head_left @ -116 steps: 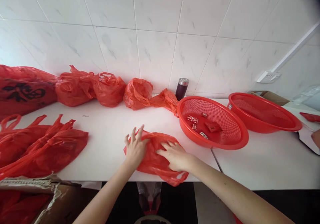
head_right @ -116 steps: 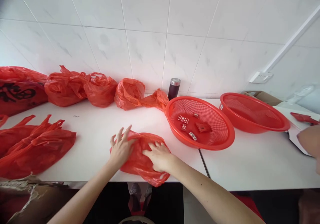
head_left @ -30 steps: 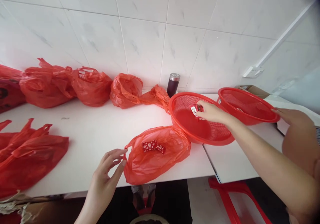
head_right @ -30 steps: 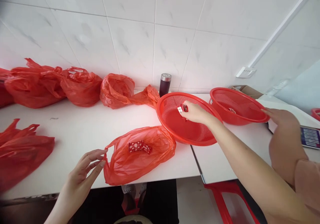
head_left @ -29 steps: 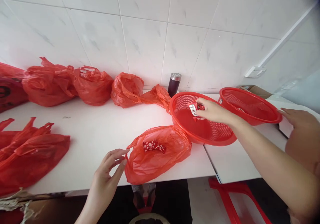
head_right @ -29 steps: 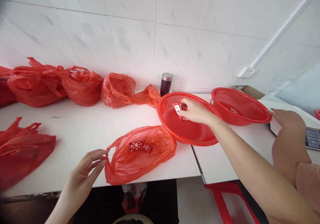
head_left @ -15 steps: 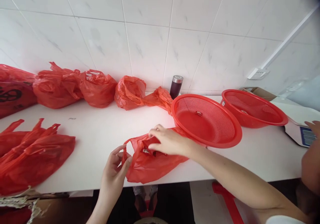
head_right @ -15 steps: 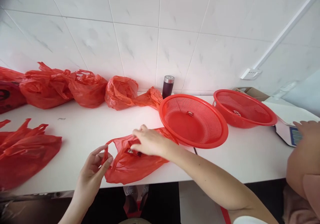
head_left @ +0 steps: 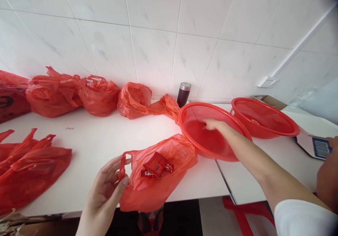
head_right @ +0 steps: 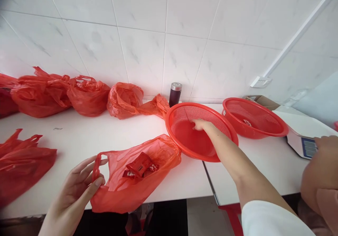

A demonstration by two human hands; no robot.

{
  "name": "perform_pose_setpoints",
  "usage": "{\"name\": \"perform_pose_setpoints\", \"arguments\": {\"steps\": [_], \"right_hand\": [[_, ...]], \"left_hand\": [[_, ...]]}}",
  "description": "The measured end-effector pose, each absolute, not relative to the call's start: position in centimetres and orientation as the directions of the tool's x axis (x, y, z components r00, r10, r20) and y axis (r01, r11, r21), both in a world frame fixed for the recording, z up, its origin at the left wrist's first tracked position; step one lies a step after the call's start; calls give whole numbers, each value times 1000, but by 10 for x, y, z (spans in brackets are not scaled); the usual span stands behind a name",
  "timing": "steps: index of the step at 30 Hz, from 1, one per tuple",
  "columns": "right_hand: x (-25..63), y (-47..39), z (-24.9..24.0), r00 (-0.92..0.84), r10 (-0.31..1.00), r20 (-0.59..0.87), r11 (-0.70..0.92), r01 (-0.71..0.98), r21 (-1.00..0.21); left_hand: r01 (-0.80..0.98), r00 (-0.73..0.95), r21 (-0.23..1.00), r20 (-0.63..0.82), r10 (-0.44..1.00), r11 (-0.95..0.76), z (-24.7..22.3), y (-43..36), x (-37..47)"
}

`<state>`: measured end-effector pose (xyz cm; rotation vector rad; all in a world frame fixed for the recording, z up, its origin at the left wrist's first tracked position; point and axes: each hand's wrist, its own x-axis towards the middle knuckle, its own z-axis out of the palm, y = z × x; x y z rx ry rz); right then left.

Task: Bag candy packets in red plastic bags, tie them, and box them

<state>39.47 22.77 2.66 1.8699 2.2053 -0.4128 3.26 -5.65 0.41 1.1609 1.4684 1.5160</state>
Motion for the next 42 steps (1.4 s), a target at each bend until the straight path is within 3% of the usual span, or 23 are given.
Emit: {"name": "perform_pose_setpoints", "arguments": {"steps": [6,9,11,12,14,17,19,21,23,25,29,30,34,38,42], "right_hand": [[378,221,40,-254,887,-387,212,966,-147],[350,191,73,-397,878,-267,308,896,-321],[325,157,90,-554,822,-131,418,743,-523],[312,139,95,-626,772,-110,483,690,-539],[288,105,97,-723,680,-125,614,654,-442],[266,75,87,-747,637,-188,737,662,-134],[261,70,78,-729,650,-217,754,654,59],[261,69,72,-712,664,-229,747,643,170],[264,68,70,-692,682,-236,731,650,207],[267,69,75,-659,692,-295,715,681,156],[271,81,118,-594,676,-436,615,781,-112],[271,86,133,-604,693,-394,584,790,-186],[264,107,187,-634,773,-5,565,692,-449],[257,115,212,-622,783,-3,553,698,-456],[259,118,224,-579,814,45,498,655,-568]], "left_hand": [[74,-353,997,36,935,-10,4,-59,25],[23,-327,998,-47,944,58,8,-57,27],[-6,-310,996,-87,947,89,7,-55,27],[-21,-301,994,-105,948,103,6,-54,26],[-38,-276,990,-139,951,133,2,-54,22],[-42,-278,987,-160,947,154,0,-58,11],[-106,-379,990,-131,916,98,5,-61,3],[-200,-497,980,-92,863,-10,14,-62,-4],[-277,-564,954,-67,823,-112,24,-60,-9],[-324,-585,929,-46,810,-181,34,-55,-13],[-390,-599,847,65,798,-361,59,-39,-16],[-386,-602,816,131,788,-430,68,-34,-15],[-277,-560,718,419,714,-639,104,-16,-13],[-309,-458,748,424,781,-588,128,4,-8],[-301,-418,721,489,766,-624,135,29,-6]]}}
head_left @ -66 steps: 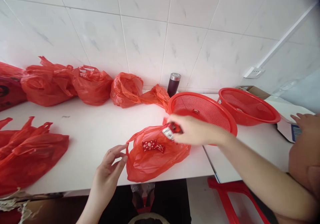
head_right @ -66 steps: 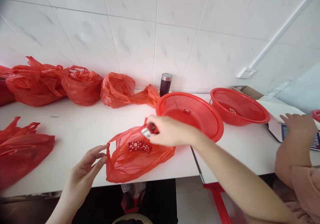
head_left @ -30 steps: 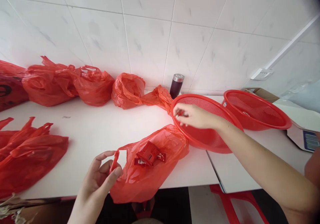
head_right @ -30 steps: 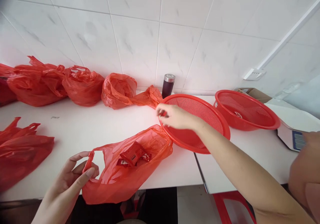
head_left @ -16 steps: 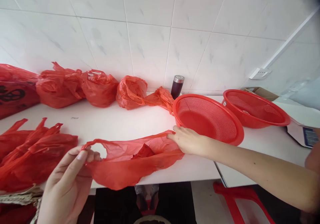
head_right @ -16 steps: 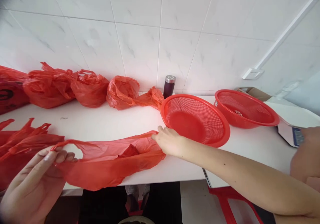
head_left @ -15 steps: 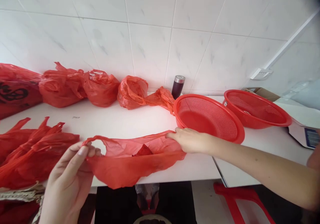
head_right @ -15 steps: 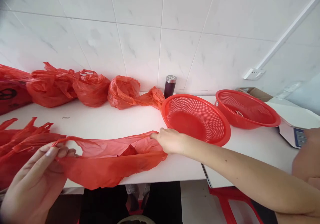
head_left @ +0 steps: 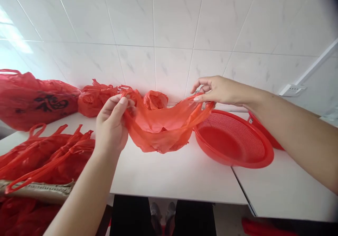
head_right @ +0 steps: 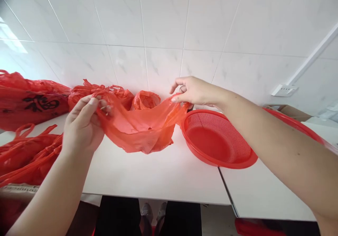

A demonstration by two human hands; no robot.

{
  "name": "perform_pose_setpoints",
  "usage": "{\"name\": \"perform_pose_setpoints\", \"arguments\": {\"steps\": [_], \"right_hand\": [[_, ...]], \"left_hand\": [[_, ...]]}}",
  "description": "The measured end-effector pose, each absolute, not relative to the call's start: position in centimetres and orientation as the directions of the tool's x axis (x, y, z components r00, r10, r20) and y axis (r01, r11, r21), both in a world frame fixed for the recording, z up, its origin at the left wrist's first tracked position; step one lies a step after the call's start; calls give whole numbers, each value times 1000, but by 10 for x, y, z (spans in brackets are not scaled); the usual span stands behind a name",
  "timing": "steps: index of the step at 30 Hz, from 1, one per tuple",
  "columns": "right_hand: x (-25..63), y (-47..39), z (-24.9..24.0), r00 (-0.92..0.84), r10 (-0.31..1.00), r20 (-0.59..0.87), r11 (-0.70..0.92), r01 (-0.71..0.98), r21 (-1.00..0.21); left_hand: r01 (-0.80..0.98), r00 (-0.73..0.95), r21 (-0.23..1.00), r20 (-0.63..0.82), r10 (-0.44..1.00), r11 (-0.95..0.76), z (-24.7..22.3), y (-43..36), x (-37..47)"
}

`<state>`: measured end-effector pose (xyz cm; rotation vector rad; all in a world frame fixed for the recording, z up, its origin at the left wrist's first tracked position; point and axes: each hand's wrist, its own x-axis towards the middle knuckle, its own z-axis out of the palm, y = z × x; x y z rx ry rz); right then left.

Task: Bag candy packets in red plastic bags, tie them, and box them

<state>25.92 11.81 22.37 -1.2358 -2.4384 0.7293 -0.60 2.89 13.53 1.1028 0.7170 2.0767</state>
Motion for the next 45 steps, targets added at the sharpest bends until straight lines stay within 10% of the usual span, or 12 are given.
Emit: {"name": "perform_pose_setpoints", "arguments": {"steps": [11,15,21,27,32,45], "right_hand": [[259,114,242,-500,811,305,578,599,-555],[246,113,242,-529,767,362,626,498,-600],[180,95,228,-727,586,358,745,310,-590],[150,91,188,-536,570,623,802,198,-563],[175,99,145,-620,722,306,613,369,-698],[169,92,114,-517,728,451,662,356,-660]], "left_hand": [[-316,-356,783,425,832,-536,153,56,-23],[-349,-21,836,444,896,-423,156,52,-19],[138,392,982,69,917,-133,151,53,-4],[155,296,987,-81,952,36,144,54,2],[14,203,998,-69,977,67,126,58,-12],[146,208,988,-77,975,47,117,51,-19]]}}
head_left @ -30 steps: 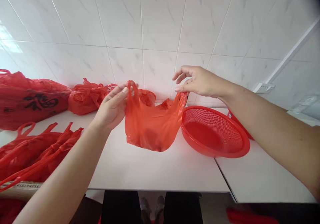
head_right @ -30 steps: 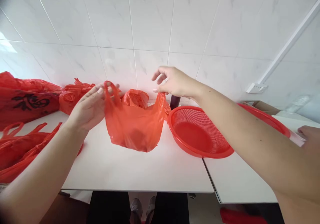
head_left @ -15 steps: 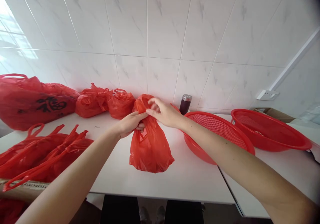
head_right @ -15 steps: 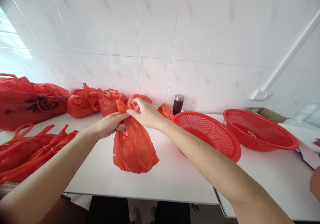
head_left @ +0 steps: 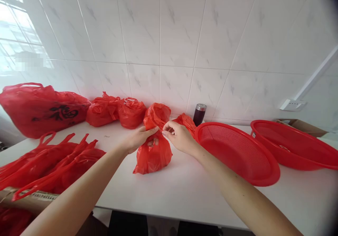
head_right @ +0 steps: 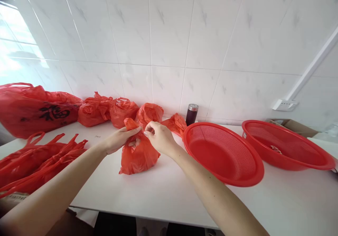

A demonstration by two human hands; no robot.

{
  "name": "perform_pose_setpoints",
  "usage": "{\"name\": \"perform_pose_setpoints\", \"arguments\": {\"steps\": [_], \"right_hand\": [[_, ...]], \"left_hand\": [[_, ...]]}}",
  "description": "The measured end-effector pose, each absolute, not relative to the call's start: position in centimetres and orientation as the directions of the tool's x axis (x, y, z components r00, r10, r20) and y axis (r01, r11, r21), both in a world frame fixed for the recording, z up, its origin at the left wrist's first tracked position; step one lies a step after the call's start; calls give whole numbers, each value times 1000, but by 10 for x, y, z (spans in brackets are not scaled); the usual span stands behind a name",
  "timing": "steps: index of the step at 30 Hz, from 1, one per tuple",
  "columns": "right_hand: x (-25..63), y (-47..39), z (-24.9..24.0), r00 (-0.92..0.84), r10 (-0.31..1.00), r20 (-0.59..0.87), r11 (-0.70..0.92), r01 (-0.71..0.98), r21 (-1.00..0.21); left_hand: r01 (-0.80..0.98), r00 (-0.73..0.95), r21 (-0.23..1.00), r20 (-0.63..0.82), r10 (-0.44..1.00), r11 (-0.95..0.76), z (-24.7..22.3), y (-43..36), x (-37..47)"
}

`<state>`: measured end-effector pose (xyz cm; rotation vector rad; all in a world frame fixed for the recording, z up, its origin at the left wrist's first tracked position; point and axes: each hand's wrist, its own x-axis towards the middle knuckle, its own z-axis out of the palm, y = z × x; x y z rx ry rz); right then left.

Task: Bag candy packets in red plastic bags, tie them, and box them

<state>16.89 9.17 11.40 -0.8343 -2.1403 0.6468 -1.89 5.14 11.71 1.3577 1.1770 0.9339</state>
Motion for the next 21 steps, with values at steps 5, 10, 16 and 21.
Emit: {"name": "perform_pose_setpoints", "arguments": {"steps": [5,10,16,21], "right_hand": [[174,68,124,-453,681,575,698,163,-698],[176,53,117,-565,510,648,766,-44,-642],[162,77,81,-440,793,421,457,-28,-889],[152,76,63,-495,766,410,377,-172,-910]], "left_hand": [[-56,191,998,-29,981,40,117,53,-22],[-14,320,999,49,946,-47,126,46,-18],[456,344,839,141,928,-296,120,38,-4],[838,215,358,477,852,-412,99,36,7]]}}
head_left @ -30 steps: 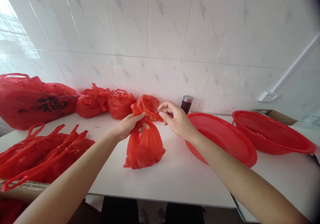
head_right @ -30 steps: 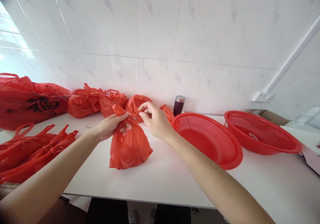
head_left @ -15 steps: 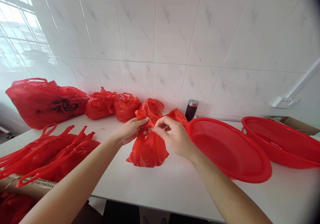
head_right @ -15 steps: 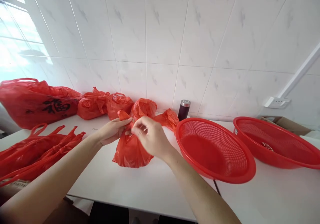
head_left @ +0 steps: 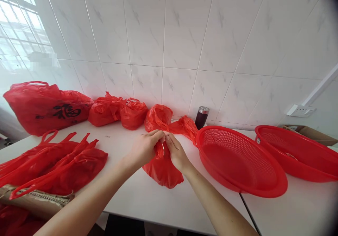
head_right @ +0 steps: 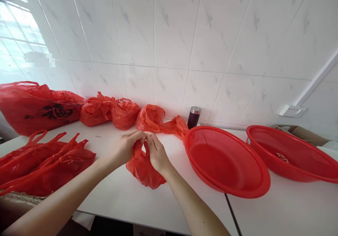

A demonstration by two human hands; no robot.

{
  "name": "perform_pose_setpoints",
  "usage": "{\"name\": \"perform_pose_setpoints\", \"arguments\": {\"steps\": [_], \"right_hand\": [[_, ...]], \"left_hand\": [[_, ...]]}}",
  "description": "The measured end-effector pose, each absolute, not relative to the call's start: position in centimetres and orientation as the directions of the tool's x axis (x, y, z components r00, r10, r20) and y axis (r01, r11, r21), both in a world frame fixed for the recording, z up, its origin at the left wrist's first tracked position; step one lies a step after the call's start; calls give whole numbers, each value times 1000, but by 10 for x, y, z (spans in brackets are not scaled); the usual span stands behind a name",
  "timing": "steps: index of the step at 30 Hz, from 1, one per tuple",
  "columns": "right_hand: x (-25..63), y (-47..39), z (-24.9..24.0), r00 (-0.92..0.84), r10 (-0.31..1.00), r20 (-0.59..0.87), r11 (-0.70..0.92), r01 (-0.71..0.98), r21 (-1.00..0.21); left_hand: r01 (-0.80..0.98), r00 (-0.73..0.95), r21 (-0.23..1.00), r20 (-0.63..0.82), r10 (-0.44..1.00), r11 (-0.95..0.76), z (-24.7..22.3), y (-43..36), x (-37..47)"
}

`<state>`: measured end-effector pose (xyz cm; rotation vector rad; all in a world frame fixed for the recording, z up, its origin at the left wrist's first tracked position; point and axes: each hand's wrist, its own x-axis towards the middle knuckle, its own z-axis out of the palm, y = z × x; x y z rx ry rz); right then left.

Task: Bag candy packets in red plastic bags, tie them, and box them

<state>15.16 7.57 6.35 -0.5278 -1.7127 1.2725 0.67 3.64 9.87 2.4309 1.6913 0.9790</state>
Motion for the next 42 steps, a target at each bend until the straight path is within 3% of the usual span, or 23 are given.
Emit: {"name": "perform_pose_setpoints", "arguments": {"steps": [3,7,11,13,17,22,26,29,33,37,42], "right_hand": [[151,75,62,-550,743,381,243,-309,-920],[155,79,61,-593,754,283,119,-299,-947],[152,75,59,-524,798,298,208,-223,-952],[152,78,55,-465,838,286,214,-202,-956],[159,105,34,-231,952,200,170,-143,-975],[156,134,0,-66,979,195,199,69,-978],[132,119,-14,-36,973,227,221,410,-885],[120,105,-25,-146,967,210,255,610,-750],[128,106,-43,-167,960,225,274,718,-639],[146,125,-51,-120,966,227,234,773,-589],[150,146,-61,-108,979,173,186,822,-539]], "left_hand": [[846,213,296,576,789,-444,90,36,8],[794,159,419,555,817,-440,91,37,4],[774,241,500,334,911,-388,90,32,-1],[802,208,520,216,954,-293,84,24,-9],[805,98,575,118,988,-148,64,-2,-37],[676,-7,735,85,996,-58,39,-18,-52],[508,-234,861,173,957,-31,16,14,-22],[543,-332,839,235,914,-19,-1,46,1],[666,-293,746,267,918,-5,-16,65,6],[759,-249,648,211,945,55,-28,66,-9],[799,-322,560,89,942,220,-42,80,-19]]}}
